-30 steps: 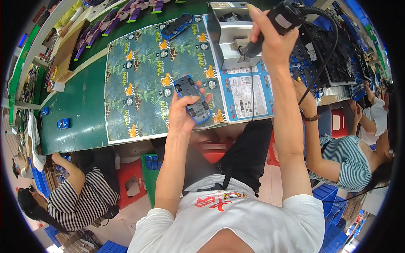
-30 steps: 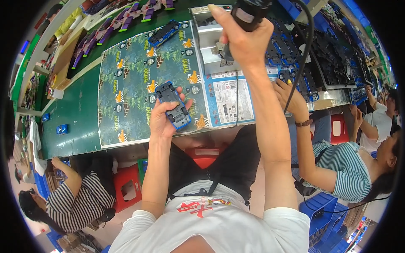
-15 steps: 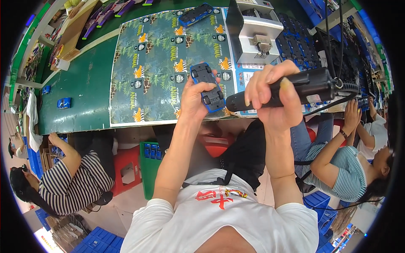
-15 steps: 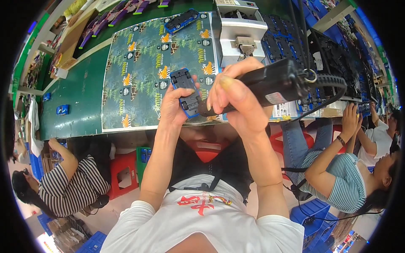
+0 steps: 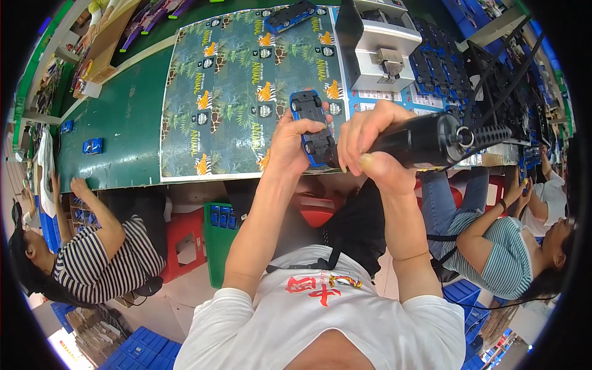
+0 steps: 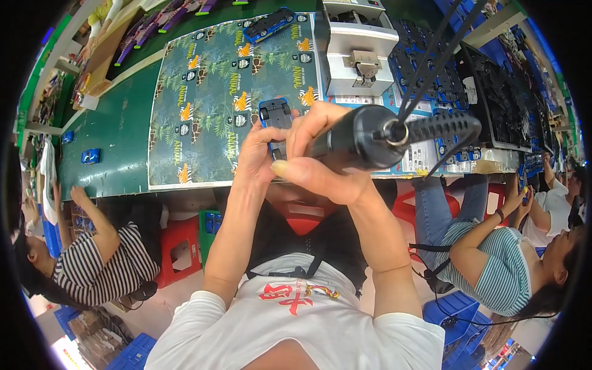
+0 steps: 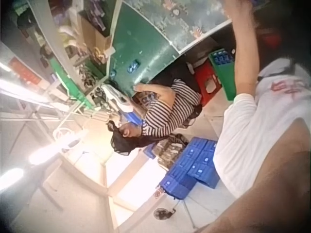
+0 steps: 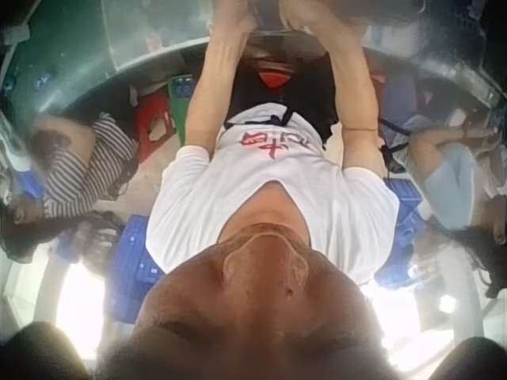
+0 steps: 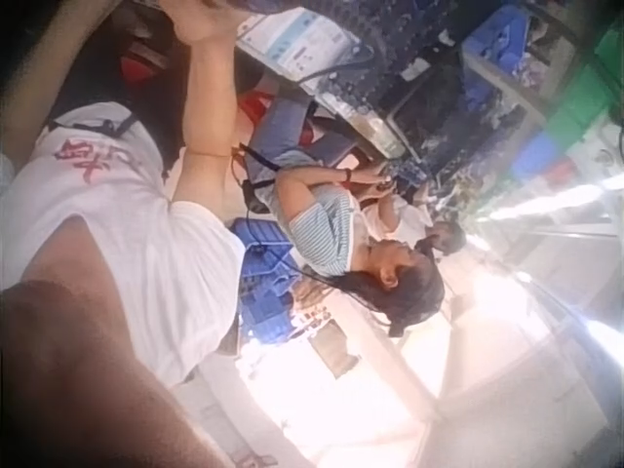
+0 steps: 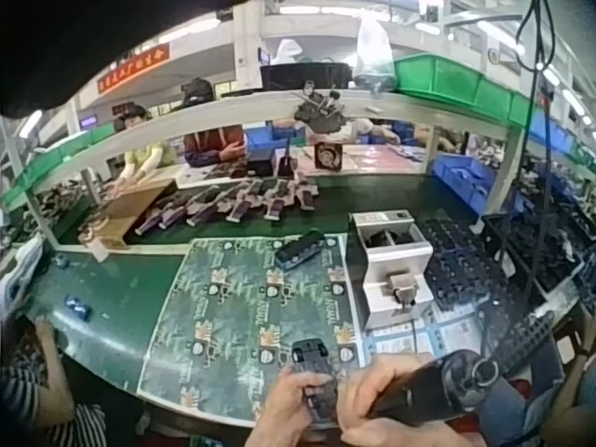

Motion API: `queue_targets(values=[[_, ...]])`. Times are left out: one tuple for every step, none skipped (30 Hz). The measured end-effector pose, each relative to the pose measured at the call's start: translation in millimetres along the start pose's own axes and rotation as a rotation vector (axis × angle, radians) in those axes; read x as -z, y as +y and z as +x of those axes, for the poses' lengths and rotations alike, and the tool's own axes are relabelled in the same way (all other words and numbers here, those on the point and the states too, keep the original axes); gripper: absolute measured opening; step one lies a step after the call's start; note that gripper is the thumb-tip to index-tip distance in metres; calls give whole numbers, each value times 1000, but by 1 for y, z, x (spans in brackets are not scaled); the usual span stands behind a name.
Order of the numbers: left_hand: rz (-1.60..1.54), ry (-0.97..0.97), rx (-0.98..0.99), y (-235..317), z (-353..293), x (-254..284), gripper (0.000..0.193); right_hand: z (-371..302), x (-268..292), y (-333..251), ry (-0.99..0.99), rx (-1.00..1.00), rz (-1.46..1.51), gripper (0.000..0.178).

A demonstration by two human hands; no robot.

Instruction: The person assembles plastic toy cars by attaching chassis components with screws using an electric screwdriver.

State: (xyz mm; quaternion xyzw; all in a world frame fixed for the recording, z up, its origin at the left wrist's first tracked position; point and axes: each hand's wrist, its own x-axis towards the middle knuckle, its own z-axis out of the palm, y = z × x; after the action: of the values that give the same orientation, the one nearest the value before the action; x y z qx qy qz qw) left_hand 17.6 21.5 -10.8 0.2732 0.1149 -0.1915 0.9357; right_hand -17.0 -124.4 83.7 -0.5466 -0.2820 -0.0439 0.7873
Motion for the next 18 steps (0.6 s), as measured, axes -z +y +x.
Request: queue_targets(values=[[16,-7,-5,2,0,1,70,0,-1,1,3,5,29,27],[17,-1,-7,3,0,1,70,0,-2,2,7,9,59,27],[28,8,2,5,-2,-3,69,0,-3,0,7,11,56,27],[39,18,10,6,-2,-5,69,1,-3,-2,6,12,50,27],[39,15,10,6,-3,-6,69,1,-4,-4,6,13,45,27],[36,13,11,6,-2,-5,69,1,-4,-4,5,12,48,27],[34,10,11,6,-2,-4,68,1,-5,-3,16,7,60,27],[35,12,9,6,-2,-4,68,1,-5,-4,26,4,72,27],[22,10,10,6,-2,-4,69,1,-6,-4,26,3,72,27],[10,8,11,6,-2,-5,69,0,-6,-5,36,8,70,27],[10,8,10,5,-2,-5,69,0,-7,-5,45,13,67,28],[7,-2,10,5,-2,-5,69,-1,-7,-6,46,14,68,28],[3,-12,10,5,-3,-4,68,-1,-8,-7,54,6,64,28],[4,-13,10,5,-2,-3,68,-2,-8,-7,63,-1,60,28],[-7,-19,15,5,-2,-1,68,-2,-9,-8,63,1,60,28],[-17,-26,19,4,-2,0,68,-1,-9,-8,53,10,54,28],[-16,-29,19,3,-1,2,68,-1,-8,-9,43,19,47,29],[-38,-54,23,3,-1,3,68,-1,-9,-10,42,23,46,29]])
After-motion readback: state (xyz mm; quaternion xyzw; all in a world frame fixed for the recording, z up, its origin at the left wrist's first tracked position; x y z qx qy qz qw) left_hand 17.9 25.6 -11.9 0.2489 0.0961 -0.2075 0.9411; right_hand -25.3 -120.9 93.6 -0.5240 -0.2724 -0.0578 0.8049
